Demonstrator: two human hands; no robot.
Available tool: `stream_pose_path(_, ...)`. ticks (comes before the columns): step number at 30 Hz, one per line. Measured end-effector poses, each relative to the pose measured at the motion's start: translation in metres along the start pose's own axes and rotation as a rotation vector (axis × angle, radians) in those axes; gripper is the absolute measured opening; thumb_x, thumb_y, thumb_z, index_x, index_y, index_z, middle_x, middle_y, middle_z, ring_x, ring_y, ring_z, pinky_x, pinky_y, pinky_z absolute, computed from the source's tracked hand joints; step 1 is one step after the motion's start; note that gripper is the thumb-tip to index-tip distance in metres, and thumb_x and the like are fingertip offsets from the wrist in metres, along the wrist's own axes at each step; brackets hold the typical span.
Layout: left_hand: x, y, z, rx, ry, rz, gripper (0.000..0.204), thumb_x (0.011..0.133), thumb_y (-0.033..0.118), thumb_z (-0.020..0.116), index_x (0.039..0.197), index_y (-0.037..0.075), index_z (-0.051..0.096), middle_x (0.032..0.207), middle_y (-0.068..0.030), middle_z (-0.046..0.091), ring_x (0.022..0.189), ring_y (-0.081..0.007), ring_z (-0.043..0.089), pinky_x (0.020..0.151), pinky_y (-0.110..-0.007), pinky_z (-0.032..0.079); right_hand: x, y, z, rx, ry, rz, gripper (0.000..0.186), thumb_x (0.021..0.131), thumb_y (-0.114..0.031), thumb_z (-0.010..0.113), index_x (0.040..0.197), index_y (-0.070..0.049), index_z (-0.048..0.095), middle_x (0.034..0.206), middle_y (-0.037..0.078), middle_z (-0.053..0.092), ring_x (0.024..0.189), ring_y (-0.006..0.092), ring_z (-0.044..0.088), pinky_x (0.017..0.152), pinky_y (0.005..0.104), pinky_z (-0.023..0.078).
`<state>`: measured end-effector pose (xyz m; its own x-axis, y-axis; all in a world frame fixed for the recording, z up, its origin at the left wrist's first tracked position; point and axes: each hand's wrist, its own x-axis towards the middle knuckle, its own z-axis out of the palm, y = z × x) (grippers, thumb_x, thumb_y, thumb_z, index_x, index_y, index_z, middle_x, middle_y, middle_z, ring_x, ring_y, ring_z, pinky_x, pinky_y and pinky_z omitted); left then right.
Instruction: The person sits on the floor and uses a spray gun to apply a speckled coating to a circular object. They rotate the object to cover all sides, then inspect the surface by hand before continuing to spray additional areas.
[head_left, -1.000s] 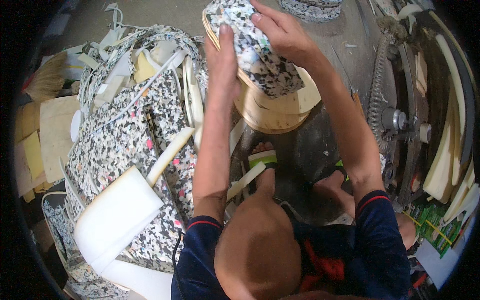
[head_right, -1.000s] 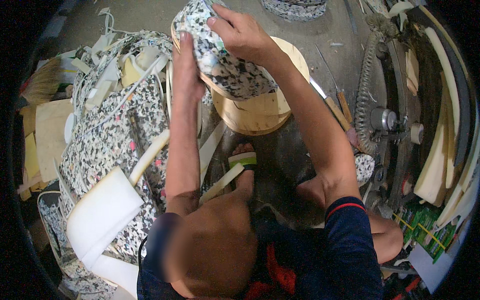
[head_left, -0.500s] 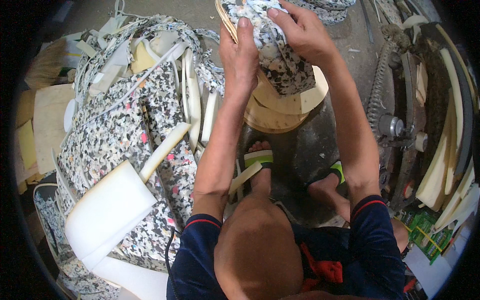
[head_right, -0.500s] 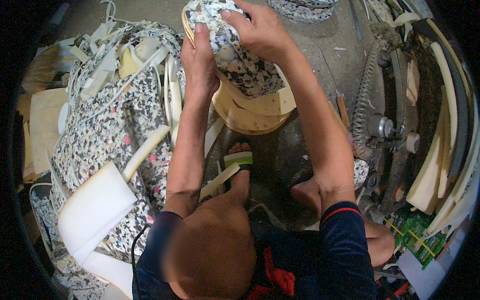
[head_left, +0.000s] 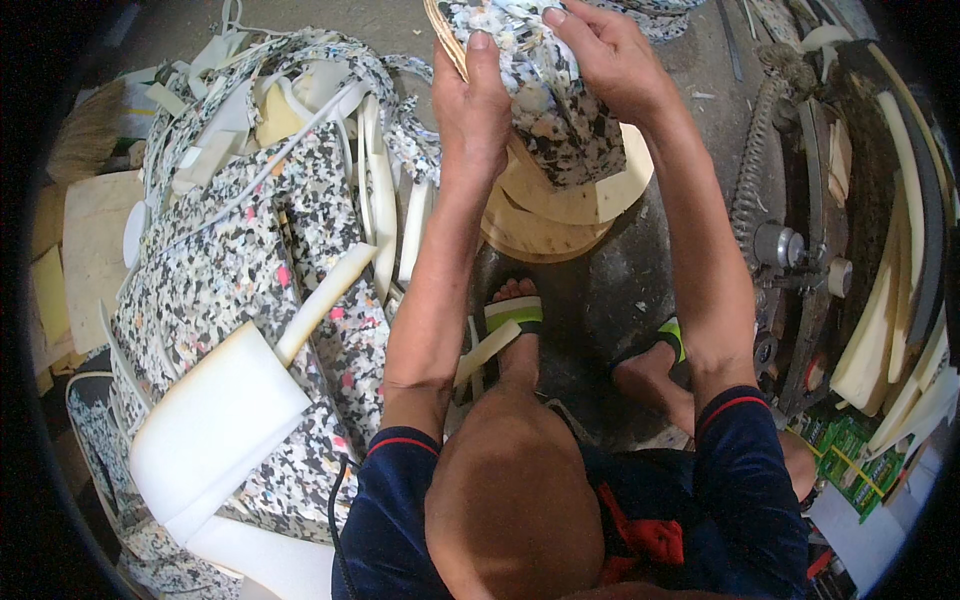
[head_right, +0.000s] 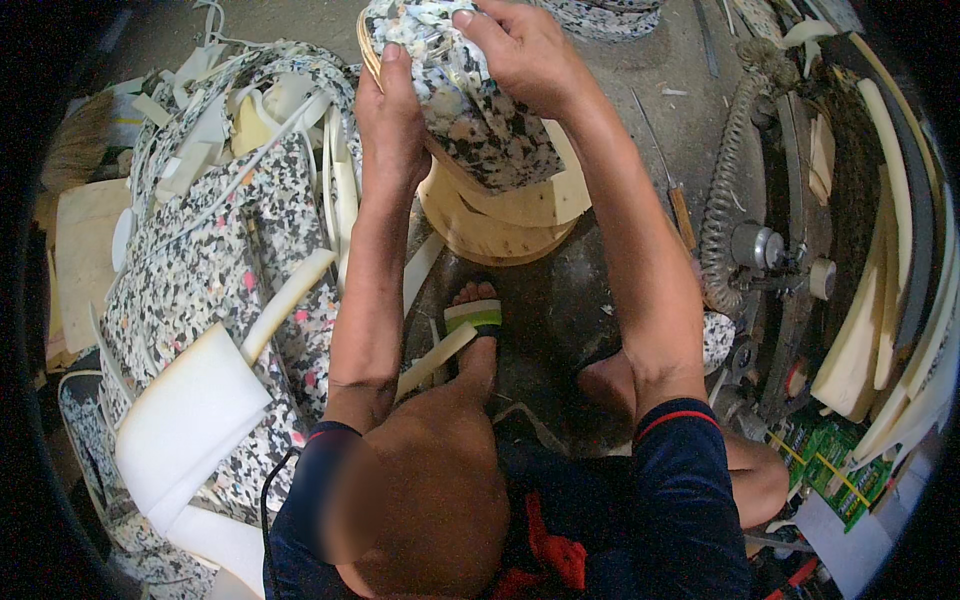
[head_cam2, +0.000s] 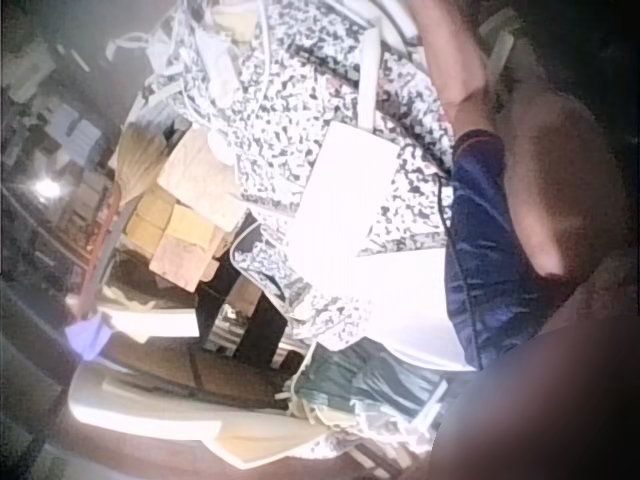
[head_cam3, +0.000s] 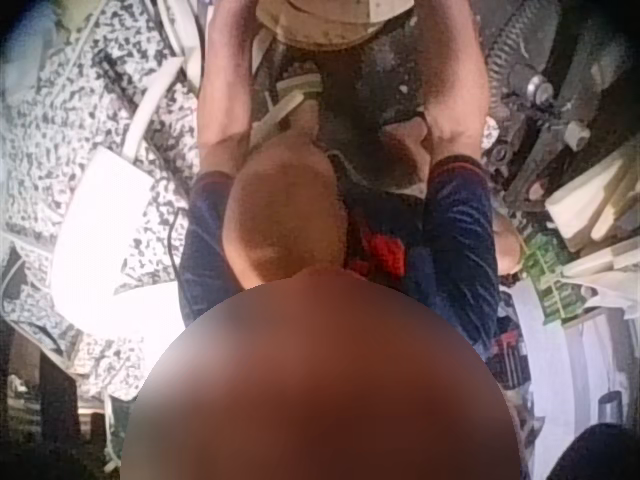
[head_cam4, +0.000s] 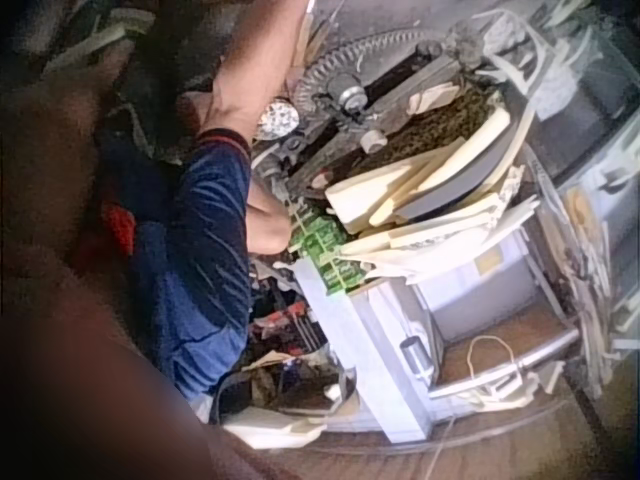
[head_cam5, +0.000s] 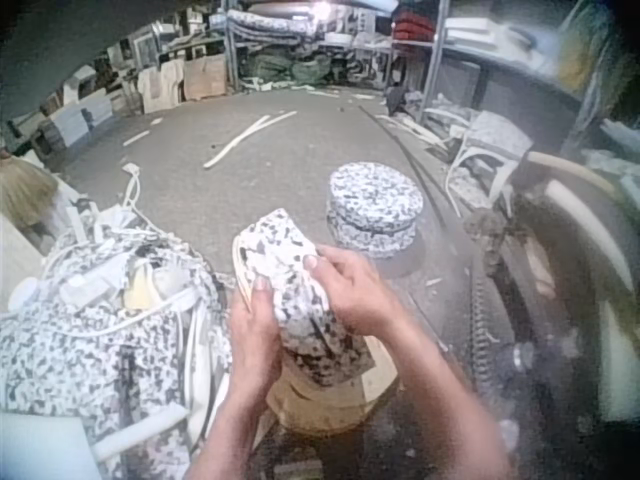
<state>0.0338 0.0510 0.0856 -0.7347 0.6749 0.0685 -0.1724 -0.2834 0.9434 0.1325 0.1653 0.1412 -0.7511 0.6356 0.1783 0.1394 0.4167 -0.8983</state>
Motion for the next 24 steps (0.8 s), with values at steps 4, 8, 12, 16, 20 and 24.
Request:
stream_pose_path(4,0.000,0.002,0.000,-0.029,-0.027,0.017,0.044,0.104,0.034,0.043,0.128,-0.002,0.052,0.109,-0.0106,0.064,0.092,-0.0154,0.063,0.080,-0.032,0.053,0.001,-0.004,0.001,-0.042,-0.015,-0.006,0.042,0.098,-0.025,0.055,0.126,0.006,0.061,0.116,0.023,0.069,0.110,0.0277,0.065,0.094,0.0361,0.049)
stream_pose_path(8,0.001,0.000,-0.001,-0.036,-0.059,0.017,0.045,0.104,0.034,0.041,0.131,-0.001,0.051,0.113,-0.0107,0.063,0.096,-0.0162,0.061,0.083,-0.032,0.051,0.000,-0.005,0.002,-0.251,-0.021,-0.051,0.046,0.094,-0.026,0.058,0.126,0.006,0.060,0.116,0.028,0.067,0.111,0.0358,0.065,0.095,0.0390,0.049)
stream_pose_path(12,0.002,0.002,0.001,0.018,-0.064,0.039,0.047,0.104,0.036,0.040,0.132,-0.001,0.050,0.115,-0.0118,0.062,0.099,-0.0172,0.059,0.086,-0.034,0.050,-0.004,-0.008,0.006,-0.261,0.104,-0.159,0.051,0.093,-0.027,0.058,0.130,0.008,0.056,0.118,0.031,0.064,0.114,0.0403,0.063,0.098,0.0408,0.048)
stream_pose_path(16,0.002,0.003,0.002,0.086,-0.086,0.102,0.048,0.105,0.036,0.039,0.132,-0.002,0.051,0.116,-0.0128,0.061,0.100,-0.0181,0.058,0.087,-0.034,0.049,-0.005,-0.011,0.004,-0.207,0.025,-0.108,0.055,0.093,-0.027,0.058,0.134,0.010,0.052,0.122,0.032,0.063,0.118,0.0402,0.061,0.100,0.0406,0.046)
stream_pose_path(20,0.004,-0.001,0.001,0.132,-0.079,0.105,0.048,0.105,0.036,0.038,0.130,-0.002,0.051,0.116,-0.0125,0.060,0.099,-0.0191,0.058,0.088,-0.035,0.048,-0.008,-0.008,0.007,-0.248,0.075,-0.150,0.055,0.094,-0.028,0.058,0.133,0.010,0.053,0.123,0.032,0.062,0.117,0.0417,0.061,0.101,0.0417,0.046)
stream_pose_path(24,0.009,-0.003,-0.001,0.282,-0.041,0.109,0.053,0.102,0.042,0.041,0.133,-0.002,0.047,0.114,-0.0215,0.062,0.104,-0.0330,0.061,0.092,-0.043,0.046,-0.004,-0.004,0.011,-0.183,0.104,-0.128,0.054,0.095,-0.030,0.056,0.131,0.010,0.054,0.124,0.033,0.061,0.118,0.0445,0.059,0.102,0.0441,0.044)
